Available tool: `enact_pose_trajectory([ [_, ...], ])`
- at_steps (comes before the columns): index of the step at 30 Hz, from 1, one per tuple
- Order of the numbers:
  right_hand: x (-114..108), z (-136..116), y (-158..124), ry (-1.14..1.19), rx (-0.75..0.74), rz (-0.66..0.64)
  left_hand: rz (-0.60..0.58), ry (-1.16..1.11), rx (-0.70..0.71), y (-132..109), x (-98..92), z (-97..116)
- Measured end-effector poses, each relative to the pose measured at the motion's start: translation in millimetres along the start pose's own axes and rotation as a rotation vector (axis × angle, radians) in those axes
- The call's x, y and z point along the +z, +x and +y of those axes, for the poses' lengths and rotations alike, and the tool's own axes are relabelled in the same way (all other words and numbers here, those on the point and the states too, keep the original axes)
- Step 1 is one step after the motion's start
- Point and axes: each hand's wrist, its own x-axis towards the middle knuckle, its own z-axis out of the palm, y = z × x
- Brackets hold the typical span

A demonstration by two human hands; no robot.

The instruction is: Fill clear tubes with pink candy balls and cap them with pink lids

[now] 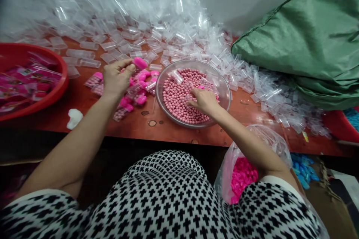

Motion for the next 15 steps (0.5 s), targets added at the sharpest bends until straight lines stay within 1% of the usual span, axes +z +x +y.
enact_pose_trajectory([
  [1, 4.9, -3.7, 1.0, -0.076, 0.008, -0.020, 0.000, 0.053, 0.018, 3.1, -5.5, -6.5],
  [3, 12.9, -8.6, 4.3, -0.136, 0.006, -0.063, -0.024, 0.104, 0.066, 0.6, -6.4, -9.0],
  [4, 15.5, -9.1, 6.4, -0.128, -0.003, -0.078, -0.042, 0.105, 0.093, -4.4, -2.3, -4.7],
  [6, 17.7, -6.0, 10.2, -0.035, 0.003, -0.089, -0.103, 0.081, 0.136, -19.5, 12.7, 12.4],
  [8, 17.0, 0.5, 12.2, 0.163, 0.042, -0.082, -0.192, 0.042, 0.163, -36.7, 32.0, 34.1],
  [11, 13.4, 9.3, 9.5, 0.589, 0.068, -0.054, -0.361, 0.003, 0.139, -57.4, 58.9, 58.8],
  [13, 10.7, 11.4, 4.1, 0.873, 0.050, -0.039, -0.497, 0.010, 0.109, -65.4, 72.2, 66.2],
  [15, 7.3, 11.6, -1.9, 1.067, 0.033, -0.011, -0.618, 0.008, 0.086, -69.0, 82.3, 68.7],
])
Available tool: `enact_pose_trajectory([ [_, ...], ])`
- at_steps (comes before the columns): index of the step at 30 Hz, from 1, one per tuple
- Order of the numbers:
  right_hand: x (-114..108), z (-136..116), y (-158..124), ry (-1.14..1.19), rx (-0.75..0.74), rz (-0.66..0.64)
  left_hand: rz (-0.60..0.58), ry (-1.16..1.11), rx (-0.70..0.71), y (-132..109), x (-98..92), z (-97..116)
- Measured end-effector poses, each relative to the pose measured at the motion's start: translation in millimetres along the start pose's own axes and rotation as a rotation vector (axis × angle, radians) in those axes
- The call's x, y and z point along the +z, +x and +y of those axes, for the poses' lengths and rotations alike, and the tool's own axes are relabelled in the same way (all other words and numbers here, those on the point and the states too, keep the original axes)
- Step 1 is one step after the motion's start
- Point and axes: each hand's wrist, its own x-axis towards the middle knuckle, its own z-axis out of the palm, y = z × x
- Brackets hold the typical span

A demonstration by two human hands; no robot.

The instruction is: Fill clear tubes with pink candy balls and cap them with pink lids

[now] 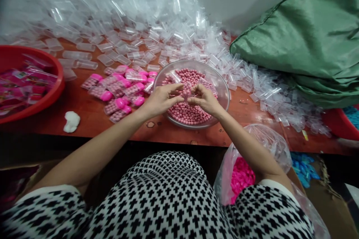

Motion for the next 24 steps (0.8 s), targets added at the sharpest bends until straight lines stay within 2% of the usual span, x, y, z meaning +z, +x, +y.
enact_pose_trajectory([
  [3, -6.3, -4.2, -5.8, 0.108, -0.005, 0.010, -0.099, -0.101, -0.029, 6.1, 10.3, 0.0],
  [5, -14.7, -5.6, -6.6, 0.138, 0.018, 0.032, -0.103, -0.226, -0.082, 9.5, 15.5, -0.6],
  [8, -30.4, -5.8, -6.0, 0.093, -0.013, 0.118, -0.110, -0.486, -0.237, 11.0, 20.6, -0.4],
  [12, -52.4, -7.3, -6.7, -0.253, -0.075, 0.125, -0.163, -0.747, -0.392, 8.9, 21.5, 4.1],
  [15, -73.0, -10.8, -6.9, -0.598, -0.064, 0.240, -0.099, -0.812, -0.382, 7.7, 21.0, 8.4],
  [18, -90.8, -15.8, -6.9, -0.883, 0.003, 0.332, -0.073, -0.725, -0.309, 7.2, 22.7, 9.8],
  [21, -92.9, -19.1, -6.7, -1.160, 0.082, 0.184, -0.041, -0.648, -0.245, 6.9, 24.7, 8.1],
  [24, -78.2, -16.5, -4.4, -1.414, 0.176, -0.012, 0.000, -0.639, -0.237, 6.7, 25.1, 5.6],
])
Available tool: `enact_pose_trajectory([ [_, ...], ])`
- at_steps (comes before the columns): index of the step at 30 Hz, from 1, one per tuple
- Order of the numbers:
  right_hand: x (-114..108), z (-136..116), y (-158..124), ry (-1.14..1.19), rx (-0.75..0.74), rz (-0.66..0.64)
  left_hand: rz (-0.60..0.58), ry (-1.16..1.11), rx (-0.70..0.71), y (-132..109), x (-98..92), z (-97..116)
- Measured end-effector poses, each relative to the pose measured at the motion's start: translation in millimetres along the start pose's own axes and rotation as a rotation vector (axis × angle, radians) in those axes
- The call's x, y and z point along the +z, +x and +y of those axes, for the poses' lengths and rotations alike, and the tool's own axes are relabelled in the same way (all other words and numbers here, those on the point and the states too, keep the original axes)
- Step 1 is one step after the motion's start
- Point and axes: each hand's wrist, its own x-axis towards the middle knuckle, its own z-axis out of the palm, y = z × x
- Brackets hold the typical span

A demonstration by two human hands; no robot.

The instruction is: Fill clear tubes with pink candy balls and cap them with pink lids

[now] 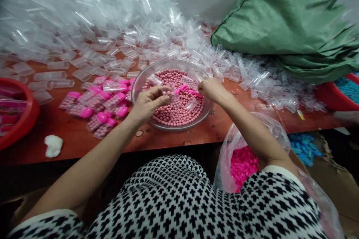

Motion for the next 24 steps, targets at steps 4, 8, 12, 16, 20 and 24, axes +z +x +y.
enact_pose_trajectory([
  [4, 16.0, -20.7, 9.2, -0.180, 0.003, -0.053, 0.030, -0.053, -0.009, 0.4, -1.8, -1.2],
  [8, 26.9, -25.1, 19.4, -0.195, -0.024, -0.045, 0.014, -0.098, -0.034, -0.2, -3.0, -0.9],
  [12, 23.0, -18.1, 14.7, -0.139, 0.032, -0.012, -0.014, -0.105, -0.076, -1.5, -3.3, 0.2],
  [16, 16.7, -14.2, 4.3, 0.412, 0.060, 0.121, -0.051, -0.130, -0.086, -1.7, -0.3, 0.8],
  [20, 15.2, -34.0, -0.9, 1.344, 0.031, 0.249, -0.112, -0.145, -0.101, -1.8, 2.1, 0.5],
  [24, 14.6, -67.0, -4.4, 1.770, -0.044, 0.309, -0.092, -0.182, -0.121, -2.5, 1.4, 0.3],
])
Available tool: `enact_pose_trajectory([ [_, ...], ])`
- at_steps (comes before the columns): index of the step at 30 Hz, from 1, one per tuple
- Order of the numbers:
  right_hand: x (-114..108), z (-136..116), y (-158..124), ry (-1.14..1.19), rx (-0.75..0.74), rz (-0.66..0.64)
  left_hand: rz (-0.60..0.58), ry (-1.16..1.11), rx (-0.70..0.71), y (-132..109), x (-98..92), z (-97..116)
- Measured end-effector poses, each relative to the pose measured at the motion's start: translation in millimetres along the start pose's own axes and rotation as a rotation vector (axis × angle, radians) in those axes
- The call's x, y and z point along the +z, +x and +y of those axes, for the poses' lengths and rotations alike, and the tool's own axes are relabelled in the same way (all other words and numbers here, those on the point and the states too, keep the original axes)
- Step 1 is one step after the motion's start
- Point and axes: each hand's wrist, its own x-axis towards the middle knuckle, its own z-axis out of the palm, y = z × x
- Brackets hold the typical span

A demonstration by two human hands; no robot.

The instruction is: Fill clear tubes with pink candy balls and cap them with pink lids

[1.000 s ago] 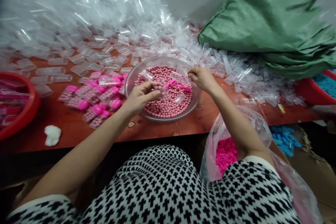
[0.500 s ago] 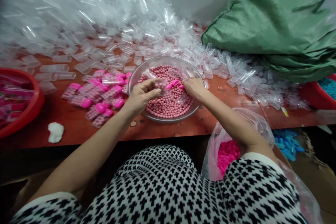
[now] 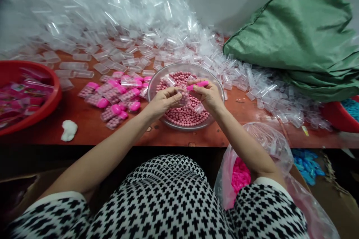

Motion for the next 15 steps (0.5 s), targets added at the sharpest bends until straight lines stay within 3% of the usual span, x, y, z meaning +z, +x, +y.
enact_pose_trajectory([
  [5, 16.0, 9.2, -10.9, -0.072, -0.126, -0.049, 0.074, -0.107, 0.073, -0.2, -2.4, -0.4],
  [10, 5.5, -1.0, -18.5, -0.377, -0.112, -0.069, 0.113, -0.111, 0.082, 1.2, -2.6, -1.9],
  [15, -4.8, -19.3, -16.7, -0.537, -0.040, -0.209, 0.067, -0.064, 0.053, -0.2, 0.2, -0.5],
])
